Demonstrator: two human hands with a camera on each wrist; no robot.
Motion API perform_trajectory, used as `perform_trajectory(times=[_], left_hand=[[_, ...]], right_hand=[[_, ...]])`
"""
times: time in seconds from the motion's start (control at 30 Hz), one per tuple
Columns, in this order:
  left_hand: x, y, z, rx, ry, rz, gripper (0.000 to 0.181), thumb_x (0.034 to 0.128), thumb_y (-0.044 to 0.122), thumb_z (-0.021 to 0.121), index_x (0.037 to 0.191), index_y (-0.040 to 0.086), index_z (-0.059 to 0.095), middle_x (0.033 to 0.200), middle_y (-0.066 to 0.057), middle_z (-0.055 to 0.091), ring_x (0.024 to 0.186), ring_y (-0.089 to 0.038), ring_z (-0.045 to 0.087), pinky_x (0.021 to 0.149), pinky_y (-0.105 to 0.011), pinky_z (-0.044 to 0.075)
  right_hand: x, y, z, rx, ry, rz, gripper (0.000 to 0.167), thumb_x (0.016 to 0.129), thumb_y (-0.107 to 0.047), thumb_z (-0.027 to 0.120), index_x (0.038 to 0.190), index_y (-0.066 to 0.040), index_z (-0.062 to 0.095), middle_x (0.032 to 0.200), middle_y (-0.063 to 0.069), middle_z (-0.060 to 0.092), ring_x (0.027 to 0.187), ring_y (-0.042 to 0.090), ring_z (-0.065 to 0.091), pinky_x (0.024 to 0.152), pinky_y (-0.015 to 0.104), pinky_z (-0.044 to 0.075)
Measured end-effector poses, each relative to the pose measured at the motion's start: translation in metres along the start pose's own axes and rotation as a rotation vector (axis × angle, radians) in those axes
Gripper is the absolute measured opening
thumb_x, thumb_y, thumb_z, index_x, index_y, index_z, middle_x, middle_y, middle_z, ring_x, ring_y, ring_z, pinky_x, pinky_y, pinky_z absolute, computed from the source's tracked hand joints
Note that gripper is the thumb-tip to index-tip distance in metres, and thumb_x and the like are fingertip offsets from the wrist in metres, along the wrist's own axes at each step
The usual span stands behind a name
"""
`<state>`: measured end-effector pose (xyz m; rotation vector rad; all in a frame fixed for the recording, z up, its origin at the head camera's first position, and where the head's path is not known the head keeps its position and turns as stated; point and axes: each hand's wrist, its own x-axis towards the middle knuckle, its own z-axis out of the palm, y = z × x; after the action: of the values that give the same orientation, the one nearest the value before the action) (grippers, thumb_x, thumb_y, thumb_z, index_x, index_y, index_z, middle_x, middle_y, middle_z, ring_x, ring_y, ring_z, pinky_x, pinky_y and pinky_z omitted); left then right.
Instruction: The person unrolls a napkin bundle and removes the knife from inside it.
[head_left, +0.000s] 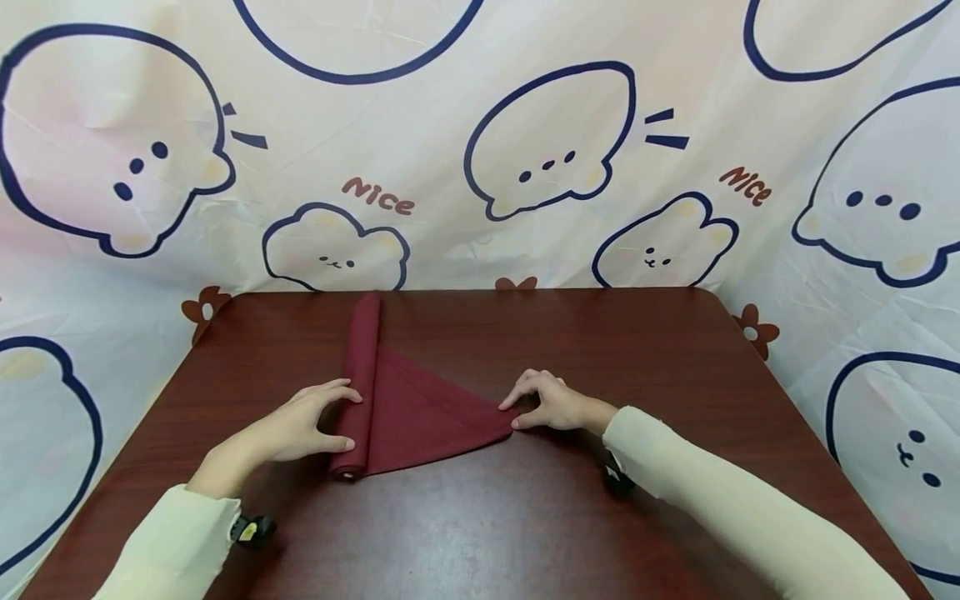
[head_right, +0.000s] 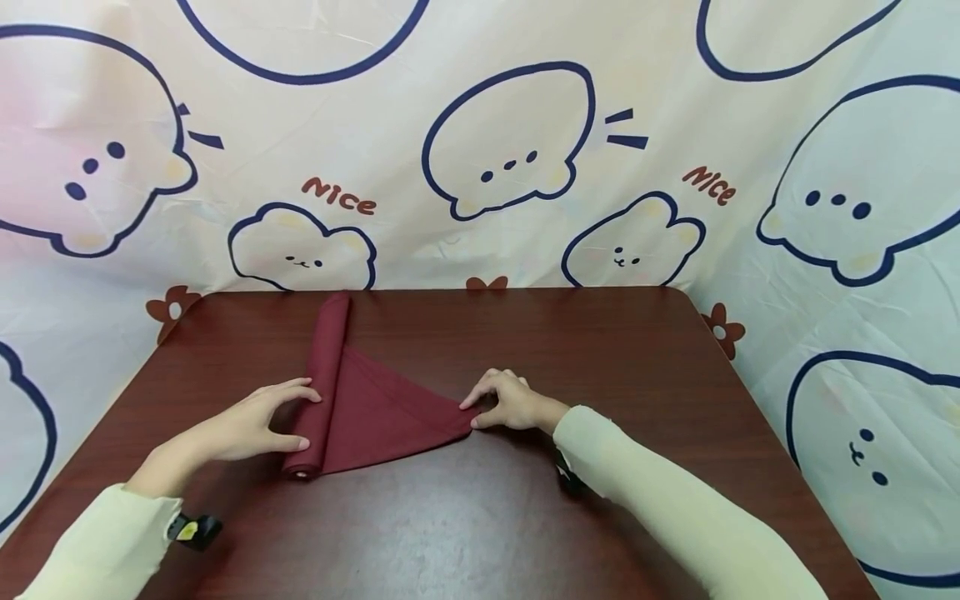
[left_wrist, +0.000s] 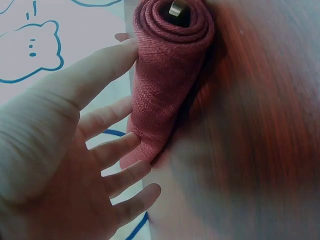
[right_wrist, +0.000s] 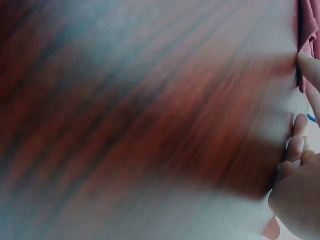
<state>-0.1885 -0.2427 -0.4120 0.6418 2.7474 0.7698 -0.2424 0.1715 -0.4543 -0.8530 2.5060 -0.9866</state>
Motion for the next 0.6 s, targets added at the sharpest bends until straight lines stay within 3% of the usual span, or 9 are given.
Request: perform_trajectory(times=[0.2, 0.6], left_hand=[[-0.0032, -0.0053, -0.001, -0.018, 0.005, 0.033, 0.056, 0.0814, 0.028, 0.083, 0.128, 0.01, 0.059, 0.149, -0.031, 0.046, 0.136, -0.055, 0.04, 0.104, -0.072, 0.038], [-0.0017, 0.0031, -0.003, 0.029, -0.02, -0.013, 0.056, 0.0818, 0.029, 0.081, 0.129, 0.01, 0.059, 0.15, -0.032, 0.042, 0.137, -0.058, 0.034, 0.104, -0.073, 0.035]], right_hand=[[0.0003, -0.001, 0.0006, 0.004, -0.001, 0.001, 0.027, 0.083, -0.022, 0.083, 0.11, -0.022, 0.079, 0.114, 0.003, 0.063, 0.112, 0.02, 0.052, 0.091, 0.04, 0.029], [0.0002, -0.0015, 0.0006, -0.013, 0.014, -0.023, 0.028, 0.082, -0.02, 0.083, 0.109, -0.021, 0.08, 0.113, 0.004, 0.064, 0.111, 0.02, 0.054, 0.088, 0.038, 0.029]])
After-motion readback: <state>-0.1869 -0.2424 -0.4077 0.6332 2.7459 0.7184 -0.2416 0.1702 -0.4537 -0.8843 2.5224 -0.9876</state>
